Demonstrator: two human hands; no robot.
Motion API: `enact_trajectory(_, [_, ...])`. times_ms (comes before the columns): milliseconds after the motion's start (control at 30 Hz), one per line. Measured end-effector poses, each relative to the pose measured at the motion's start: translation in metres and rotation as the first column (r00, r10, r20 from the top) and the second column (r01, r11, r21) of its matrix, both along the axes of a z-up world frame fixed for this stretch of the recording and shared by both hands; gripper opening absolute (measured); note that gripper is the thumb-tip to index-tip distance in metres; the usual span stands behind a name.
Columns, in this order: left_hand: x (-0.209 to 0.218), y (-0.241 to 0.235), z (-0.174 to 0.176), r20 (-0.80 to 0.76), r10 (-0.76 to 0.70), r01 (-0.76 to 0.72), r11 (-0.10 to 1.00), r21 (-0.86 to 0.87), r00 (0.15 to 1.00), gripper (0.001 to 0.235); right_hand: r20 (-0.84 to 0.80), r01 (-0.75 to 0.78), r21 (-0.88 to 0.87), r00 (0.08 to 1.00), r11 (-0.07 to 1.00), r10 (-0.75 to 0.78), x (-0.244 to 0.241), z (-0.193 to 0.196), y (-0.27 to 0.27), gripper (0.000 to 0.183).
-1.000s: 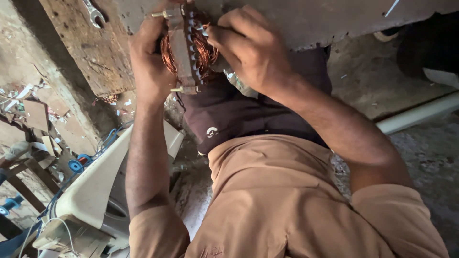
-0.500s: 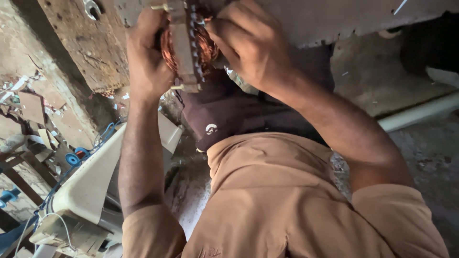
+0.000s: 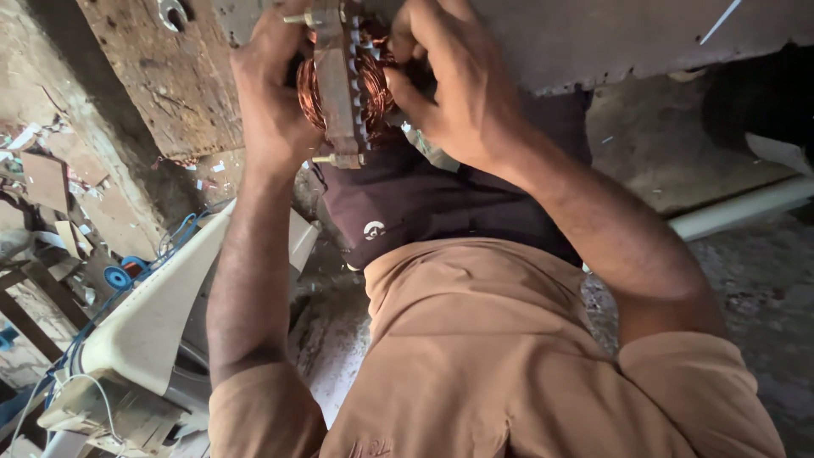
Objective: The person is assembling and winding copper coils onto metal stator cores at a workbench.
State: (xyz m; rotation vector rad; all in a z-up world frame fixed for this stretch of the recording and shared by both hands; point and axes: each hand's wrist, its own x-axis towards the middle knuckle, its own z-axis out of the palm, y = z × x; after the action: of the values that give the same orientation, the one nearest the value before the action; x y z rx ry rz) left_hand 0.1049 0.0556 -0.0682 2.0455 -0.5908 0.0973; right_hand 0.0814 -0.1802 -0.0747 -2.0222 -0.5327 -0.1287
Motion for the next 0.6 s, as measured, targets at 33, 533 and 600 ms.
enact_trajectory(33, [0.0,0.002,-0.002,0.004,-0.001,0.001,1.0,0.001,1.0,0.032,0.004,0.001,0.001,1.0,1.0,-0.001,0.0,-0.001,0.0,0.034])
enact_trajectory(533, [-0.002,-0.002,0.004,-0.135,0.081,-0.077,0.996,0.034,0.987,0.041,0.144,0.071,0.069,0.986,0.995,-0.08,0.0,-0.009,0.006,0.016])
enact_trajectory(600, [-0.003,-0.005,0.011,-0.12,0.066,-0.064,0.998,0.02,0.991,0.039,0.122,0.093,0.082,0.987,0.992,-0.102,-0.001,-0.009,0.006,0.016])
